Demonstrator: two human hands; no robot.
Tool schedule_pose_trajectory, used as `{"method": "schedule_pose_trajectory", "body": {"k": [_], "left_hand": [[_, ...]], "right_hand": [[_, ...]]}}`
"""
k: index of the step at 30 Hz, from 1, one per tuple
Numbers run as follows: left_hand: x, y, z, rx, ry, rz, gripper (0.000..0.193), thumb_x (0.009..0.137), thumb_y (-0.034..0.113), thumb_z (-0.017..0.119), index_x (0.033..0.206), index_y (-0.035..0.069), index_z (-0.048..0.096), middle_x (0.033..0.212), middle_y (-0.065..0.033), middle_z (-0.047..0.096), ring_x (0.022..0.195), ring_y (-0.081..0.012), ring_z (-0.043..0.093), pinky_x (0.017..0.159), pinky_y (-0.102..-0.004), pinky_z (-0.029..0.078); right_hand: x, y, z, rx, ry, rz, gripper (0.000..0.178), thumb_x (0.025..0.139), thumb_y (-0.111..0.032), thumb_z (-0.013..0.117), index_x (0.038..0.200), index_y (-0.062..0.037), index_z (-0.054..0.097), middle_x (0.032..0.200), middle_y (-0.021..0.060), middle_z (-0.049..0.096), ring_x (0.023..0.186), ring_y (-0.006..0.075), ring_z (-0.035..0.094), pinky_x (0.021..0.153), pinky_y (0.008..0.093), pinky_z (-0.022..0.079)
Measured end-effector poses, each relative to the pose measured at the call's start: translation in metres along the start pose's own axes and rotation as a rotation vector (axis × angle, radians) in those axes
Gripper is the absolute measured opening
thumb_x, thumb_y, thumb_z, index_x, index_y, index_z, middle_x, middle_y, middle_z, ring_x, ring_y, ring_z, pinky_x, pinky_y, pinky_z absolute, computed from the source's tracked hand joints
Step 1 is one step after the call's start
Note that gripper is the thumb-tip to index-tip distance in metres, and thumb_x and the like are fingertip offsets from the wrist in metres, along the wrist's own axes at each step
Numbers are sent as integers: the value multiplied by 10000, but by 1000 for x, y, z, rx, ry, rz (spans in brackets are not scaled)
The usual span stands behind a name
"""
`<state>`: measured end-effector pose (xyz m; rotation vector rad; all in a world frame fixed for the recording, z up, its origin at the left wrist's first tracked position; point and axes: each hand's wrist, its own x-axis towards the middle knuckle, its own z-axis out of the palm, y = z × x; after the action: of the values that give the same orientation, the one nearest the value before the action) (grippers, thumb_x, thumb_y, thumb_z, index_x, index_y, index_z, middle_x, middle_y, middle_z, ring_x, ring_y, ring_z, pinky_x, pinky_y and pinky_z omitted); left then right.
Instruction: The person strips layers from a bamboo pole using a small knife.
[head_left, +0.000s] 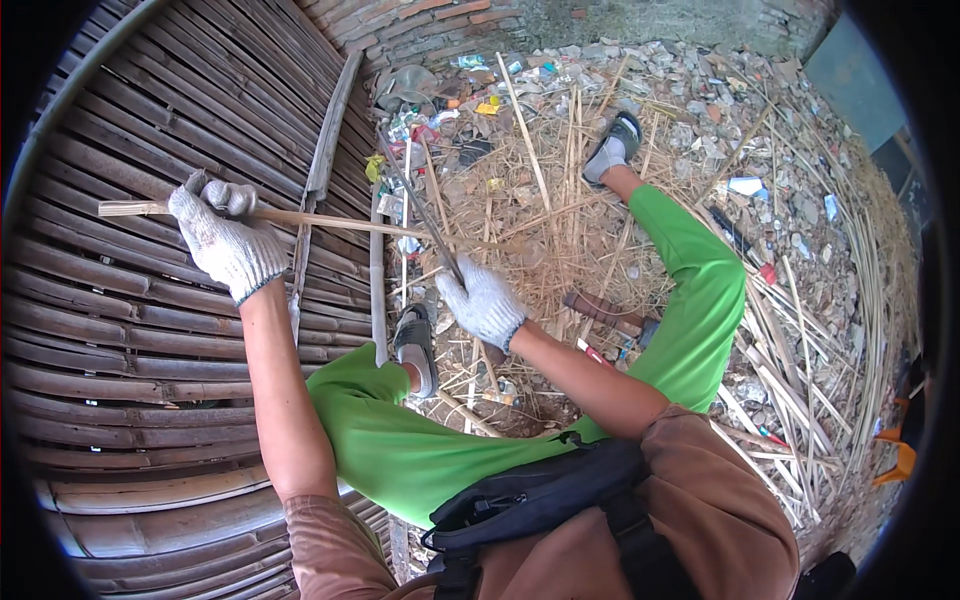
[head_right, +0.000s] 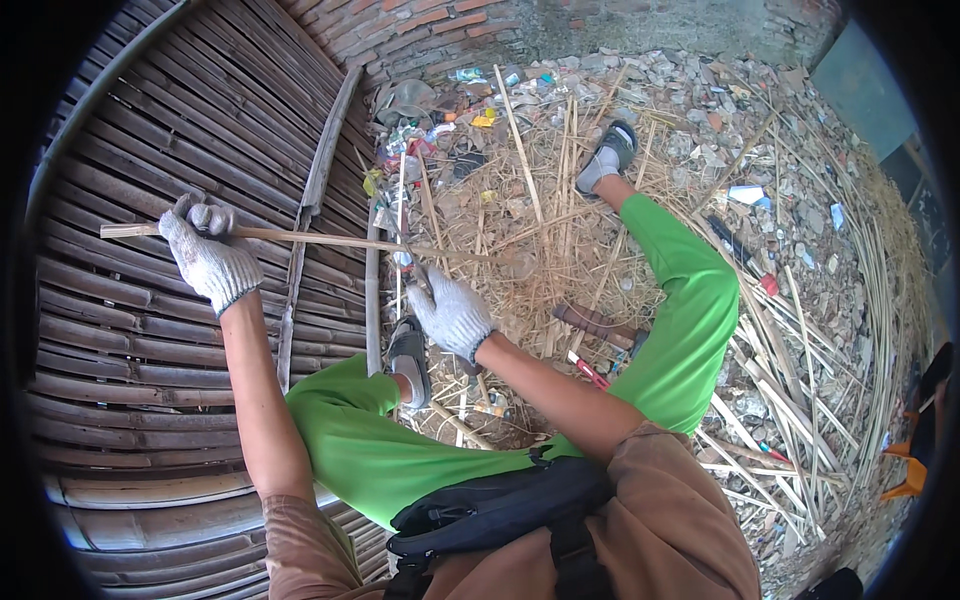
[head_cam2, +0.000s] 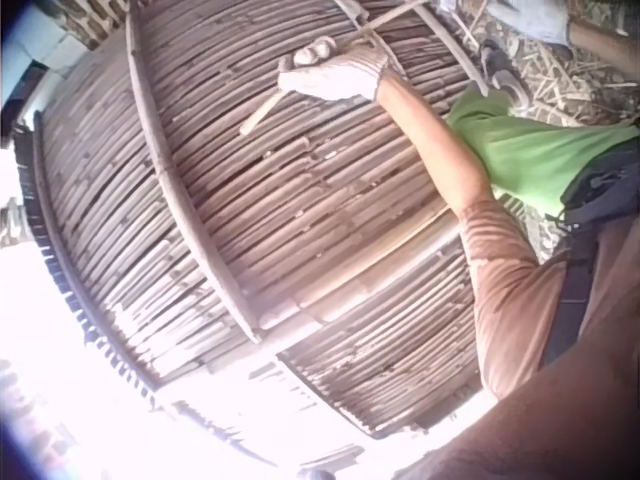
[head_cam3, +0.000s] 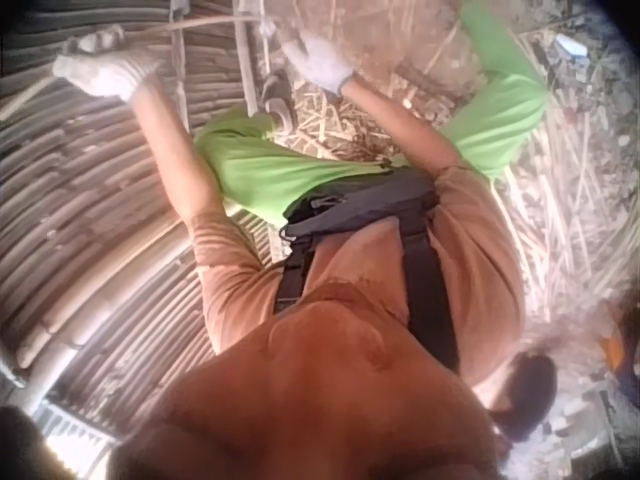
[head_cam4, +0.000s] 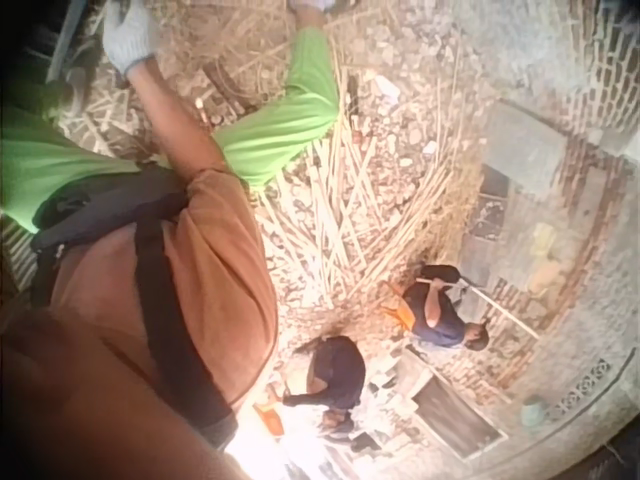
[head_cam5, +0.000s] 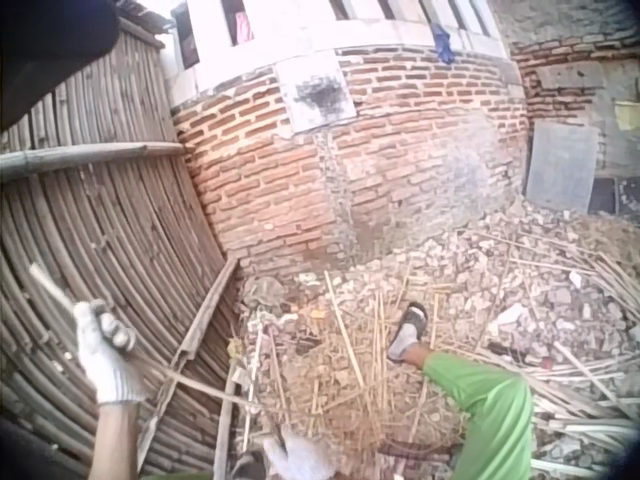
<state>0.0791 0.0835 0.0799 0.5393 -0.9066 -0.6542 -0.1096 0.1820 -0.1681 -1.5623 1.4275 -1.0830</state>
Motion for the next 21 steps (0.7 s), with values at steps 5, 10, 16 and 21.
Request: {"method": "schedule_pose_trajectory", "body": {"k": [5,10,16,21], "left_hand": [[-1,-2,2,-51,-6,-2,252,1058,258,693,1092,14,637,858,-43,587,715,-164,509,674,-323,472],[-6,3,4,-60,-14,0,177,1041,190,706,1095,28,660,869,-35,610,700,-135,512,656,-298,467],[-9,5,-1,-48,57,-18,157,1049,199,694,1075,52,645,780,10,528,624,-98,394,585,-266,356],[-18,9,13,-30,-31,-1,251,1050,273,685,1080,27,644,728,39,451,575,-84,328,553,-263,301]], "right_hand": [[-14,-46,6,5,29,-211,462,1070,-388,505,1407,-77,553,762,210,707,665,459,686,606,586,534],[-10,-39,13,-211,-4,-229,360,1066,-336,484,1270,-59,589,843,242,720,766,445,714,679,569,577],[-21,32,3,-357,-126,96,356,1042,-332,494,1151,-30,648,937,274,736,868,455,727,801,576,586],[-26,65,0,-268,-101,214,380,1030,-343,514,1089,-8,685,966,290,737,917,474,720,831,565,572]]}}
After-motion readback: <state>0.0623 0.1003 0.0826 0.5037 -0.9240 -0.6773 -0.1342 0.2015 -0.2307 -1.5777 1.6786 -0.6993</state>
